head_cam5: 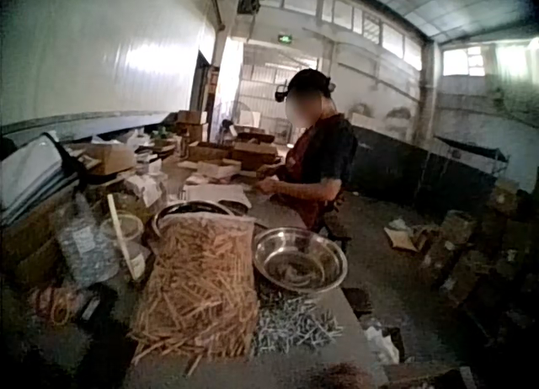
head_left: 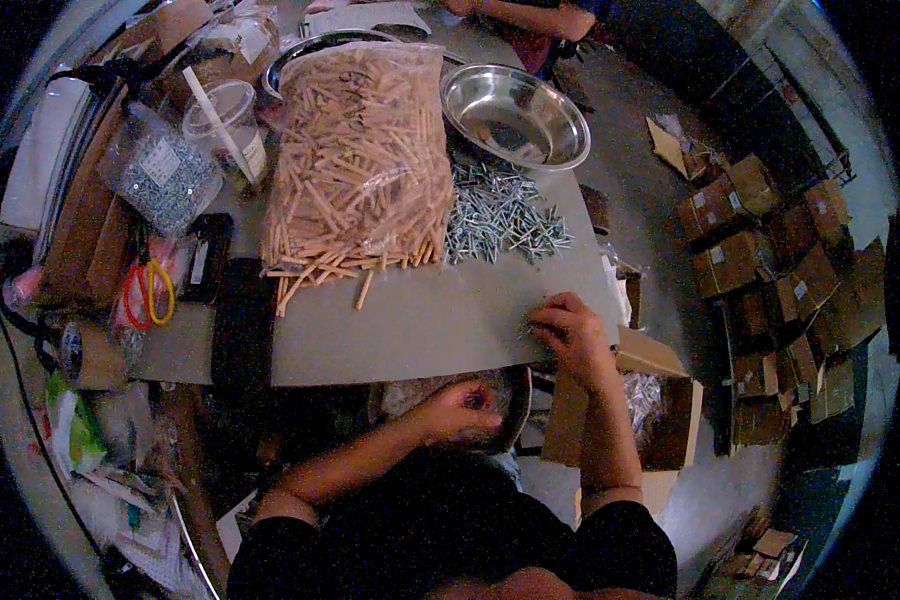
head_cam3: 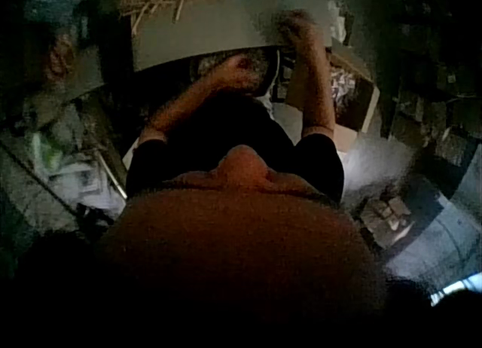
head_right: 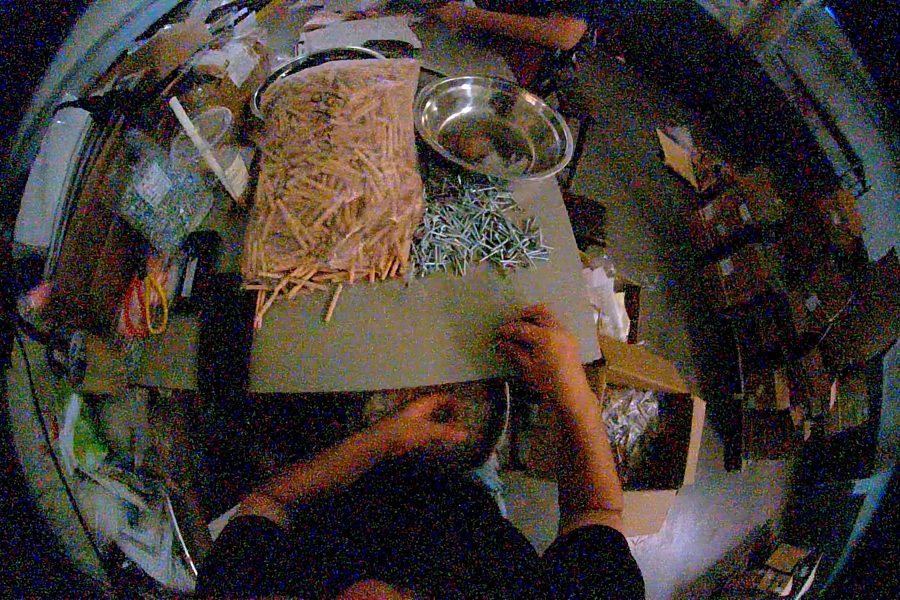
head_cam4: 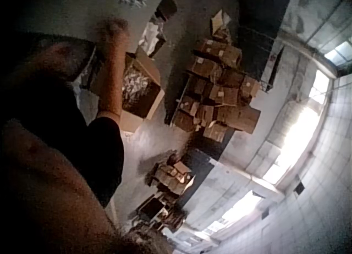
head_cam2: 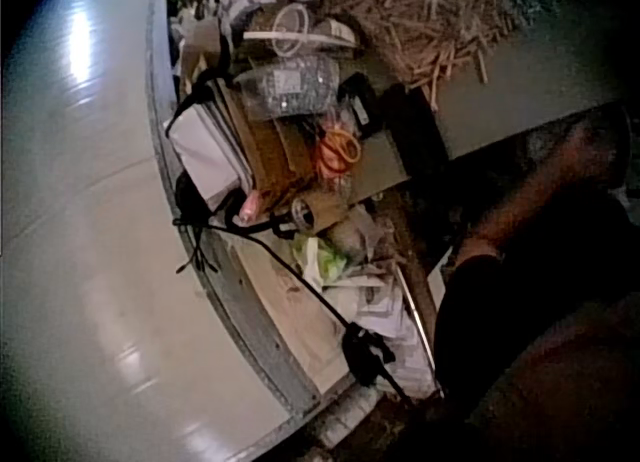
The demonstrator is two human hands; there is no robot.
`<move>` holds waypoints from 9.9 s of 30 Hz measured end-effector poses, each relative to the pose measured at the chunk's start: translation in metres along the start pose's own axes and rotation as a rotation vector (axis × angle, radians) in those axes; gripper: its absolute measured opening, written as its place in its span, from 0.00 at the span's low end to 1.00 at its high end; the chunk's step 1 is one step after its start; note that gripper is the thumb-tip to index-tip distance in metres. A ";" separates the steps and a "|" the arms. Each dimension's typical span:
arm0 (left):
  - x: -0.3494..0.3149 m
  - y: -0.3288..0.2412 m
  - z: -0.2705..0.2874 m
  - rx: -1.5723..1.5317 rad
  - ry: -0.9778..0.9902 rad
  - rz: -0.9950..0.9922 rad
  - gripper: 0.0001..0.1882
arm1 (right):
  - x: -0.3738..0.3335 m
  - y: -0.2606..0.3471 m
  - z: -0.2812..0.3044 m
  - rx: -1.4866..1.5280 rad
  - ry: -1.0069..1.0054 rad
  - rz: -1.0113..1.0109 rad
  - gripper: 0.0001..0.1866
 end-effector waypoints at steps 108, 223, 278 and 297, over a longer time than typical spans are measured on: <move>-0.069 -0.064 0.014 0.256 -0.116 -0.325 0.18 | -0.004 0.126 -0.044 0.456 0.227 0.406 0.10; -0.074 -0.059 0.008 0.201 -0.044 -0.494 0.27 | -0.042 0.124 -0.059 0.130 0.287 0.394 0.12; -0.001 0.024 0.029 1.072 -0.285 -0.238 0.11 | 0.042 0.126 -0.057 -0.155 -0.071 0.400 0.08; -0.021 0.061 0.084 0.654 -0.540 -0.233 0.14 | 0.056 0.163 -0.046 -0.171 -0.057 0.722 0.11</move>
Point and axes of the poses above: each hand's wrist, its own x-axis towards the middle knuckle, its own z-axis out of the back of the hand, y = z × x, the point moved 6 cm from there along x, towards the middle knuckle, and after that the axes turned 6 degrees about y, right-handed, at the moved point
